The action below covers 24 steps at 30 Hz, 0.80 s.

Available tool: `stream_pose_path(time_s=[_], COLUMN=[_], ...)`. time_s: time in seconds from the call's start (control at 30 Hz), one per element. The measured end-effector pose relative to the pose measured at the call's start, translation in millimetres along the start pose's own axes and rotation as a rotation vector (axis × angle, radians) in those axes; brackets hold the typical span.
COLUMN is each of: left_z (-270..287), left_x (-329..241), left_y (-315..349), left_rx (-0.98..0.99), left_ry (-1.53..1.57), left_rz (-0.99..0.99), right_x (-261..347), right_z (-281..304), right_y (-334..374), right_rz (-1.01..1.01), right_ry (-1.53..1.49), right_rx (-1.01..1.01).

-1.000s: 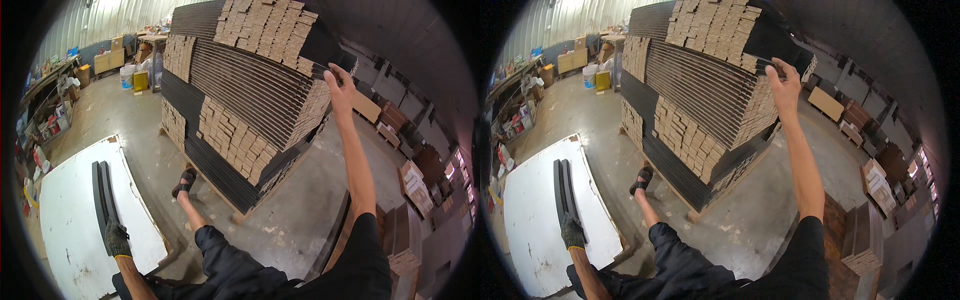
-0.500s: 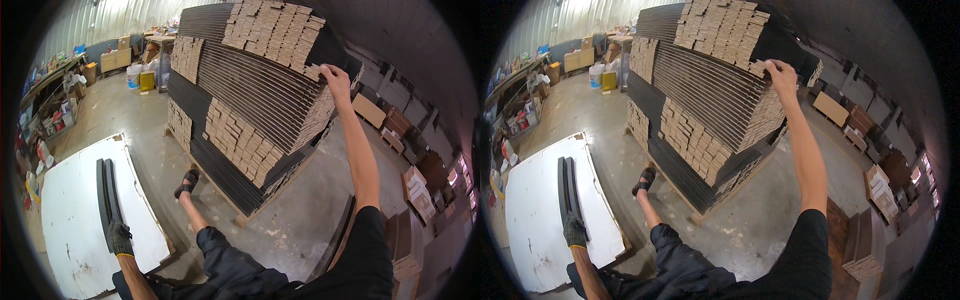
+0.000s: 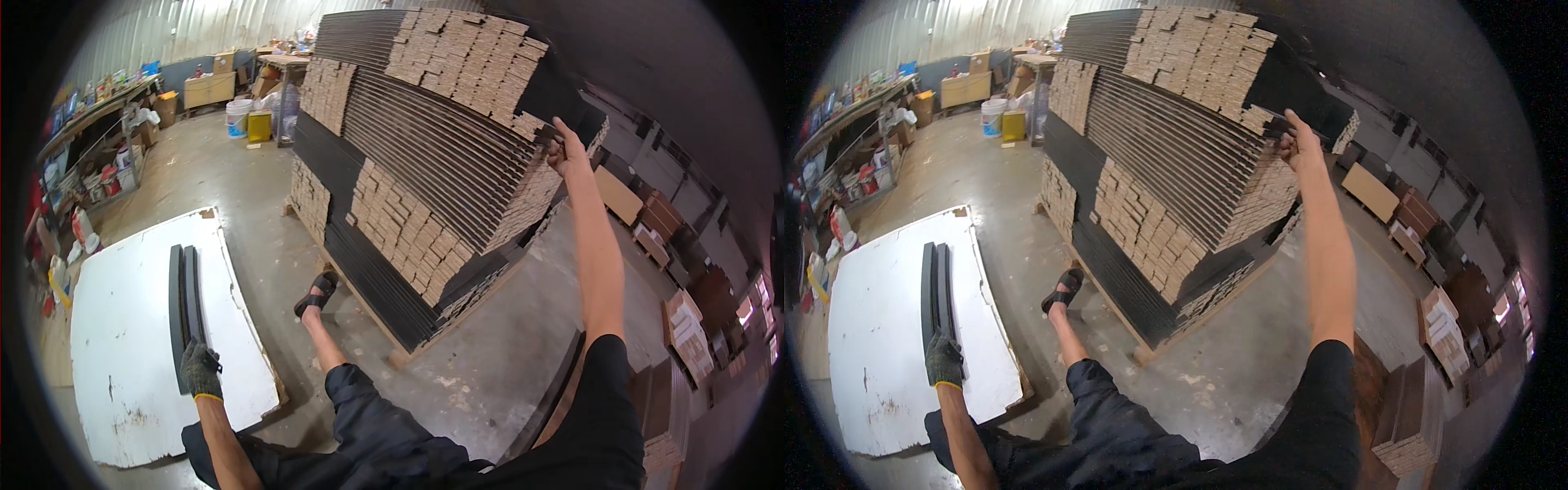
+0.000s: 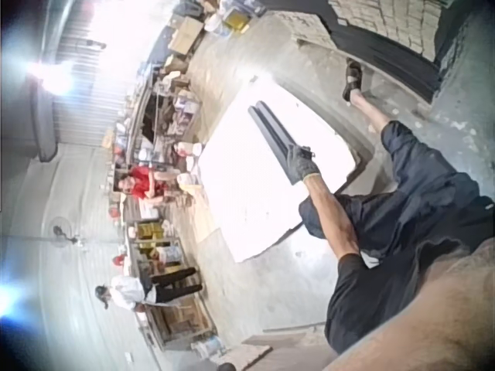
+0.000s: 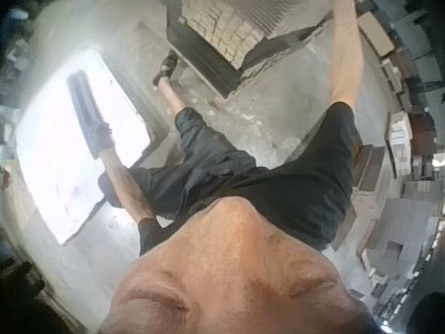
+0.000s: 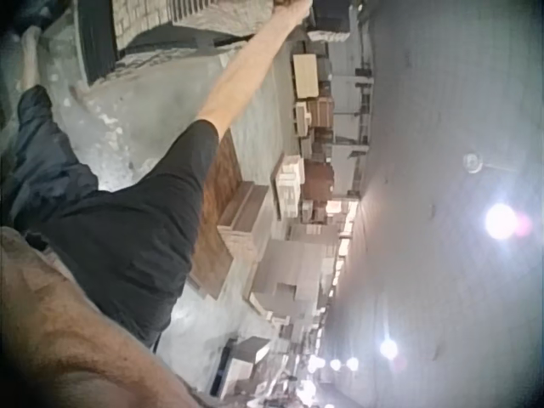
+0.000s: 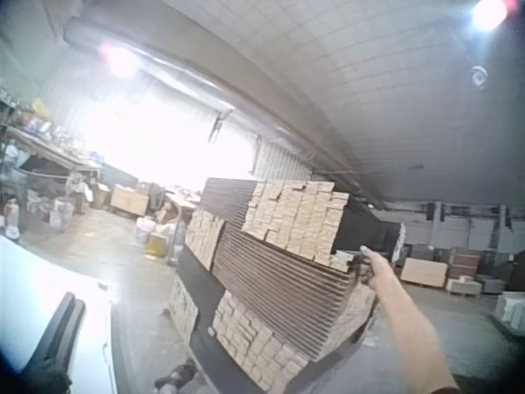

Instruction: Picking up long grey slats from a large stack and inspecting the edges and surfaces by hand.

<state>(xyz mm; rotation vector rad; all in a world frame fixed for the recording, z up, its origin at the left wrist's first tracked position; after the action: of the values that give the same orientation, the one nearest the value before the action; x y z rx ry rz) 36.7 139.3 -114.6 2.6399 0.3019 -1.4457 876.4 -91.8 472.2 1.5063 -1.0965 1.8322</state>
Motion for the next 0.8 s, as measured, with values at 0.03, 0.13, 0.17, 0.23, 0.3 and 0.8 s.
stream_pose_path(time_s=[0.03,0.13,0.17,0.23,0.3,0.8], left_z=[-2,12,25,48,59,-16], left_x=[10,11,8,1,-2,-60], left_y=[7,6,8,10,10,58], left_rx=[-0.077,-0.110,-0.122,-0.082,-0.172,-0.236], left_ry=[0.252,0.269,0.244,0.216,0.175,0.240], left_rz=[0.107,0.105,0.107,0.089,0.099,0.025], right_x=[0,-4,-5,-14,-17,33], right_z=[-1,-15,-25,-50,-60,-40], right_y=[-3,3,4,6,-12,-30], right_rz=[0.001,-0.087,-0.091,-0.056,0.077,0.421], right_ry=[0.002,-0.026,-0.027,0.072,0.202,0.905], right_rx=[0.004,-0.046,-0.029,-0.093,-0.046,-0.235])
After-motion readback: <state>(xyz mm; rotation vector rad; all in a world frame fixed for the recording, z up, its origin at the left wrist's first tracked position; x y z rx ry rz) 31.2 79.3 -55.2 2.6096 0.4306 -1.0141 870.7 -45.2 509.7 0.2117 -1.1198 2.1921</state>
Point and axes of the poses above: each hand's wrist, its own y-axis away from the middle knuckle, its own z-axis out of the back of the hand, x = y × z, the point moved 8 cm from there along -y, towards the middle knuckle, and after that the axes turned 12 degrees about y, right-handed, at the moved point
